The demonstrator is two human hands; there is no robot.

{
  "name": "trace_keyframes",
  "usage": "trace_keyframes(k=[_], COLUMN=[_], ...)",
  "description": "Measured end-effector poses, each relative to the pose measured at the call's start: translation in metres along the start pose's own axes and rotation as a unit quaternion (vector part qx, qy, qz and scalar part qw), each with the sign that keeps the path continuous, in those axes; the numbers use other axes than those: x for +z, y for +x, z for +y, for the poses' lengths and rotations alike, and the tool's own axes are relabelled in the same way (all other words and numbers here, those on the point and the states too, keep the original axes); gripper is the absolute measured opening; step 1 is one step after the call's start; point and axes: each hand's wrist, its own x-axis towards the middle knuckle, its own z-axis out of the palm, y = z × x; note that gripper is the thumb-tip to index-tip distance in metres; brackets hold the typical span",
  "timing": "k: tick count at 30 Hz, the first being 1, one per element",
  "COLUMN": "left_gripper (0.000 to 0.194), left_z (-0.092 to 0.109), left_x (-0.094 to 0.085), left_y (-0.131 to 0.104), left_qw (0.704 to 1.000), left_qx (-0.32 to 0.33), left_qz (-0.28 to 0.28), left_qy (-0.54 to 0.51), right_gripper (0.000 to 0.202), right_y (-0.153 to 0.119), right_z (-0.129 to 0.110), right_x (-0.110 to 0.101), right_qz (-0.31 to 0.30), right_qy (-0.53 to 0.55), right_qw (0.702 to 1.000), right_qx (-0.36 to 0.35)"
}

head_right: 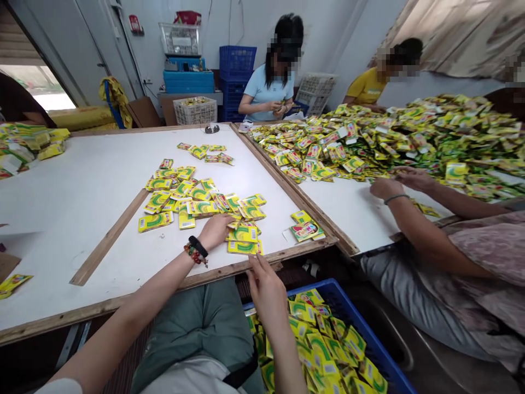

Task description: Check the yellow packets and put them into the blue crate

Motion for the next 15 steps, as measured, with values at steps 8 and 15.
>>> trace_keyframes(k=[8, 15], left_gripper=[0.018, 0.077], left_z=[-0.005, -0.004], left_x=[-0.062, 0.01], left_y=[-0.084, -0.142], left_qw=[0.982, 0.932], left_qx=[0.05, -0.138], left_qz=[0.083, 0.201], left_qy=[-0.163, -0.268], right_gripper=[0.055, 0.041], right_y=[0.046, 0.006], right_z=[-0.051, -0.076], right_x=[0.032, 0.06], right_qz=[-0.016, -0.105], right_qy=[0.243, 0.454], right_qw=[0.967, 0.883], right_qx=[-0.072, 0.055])
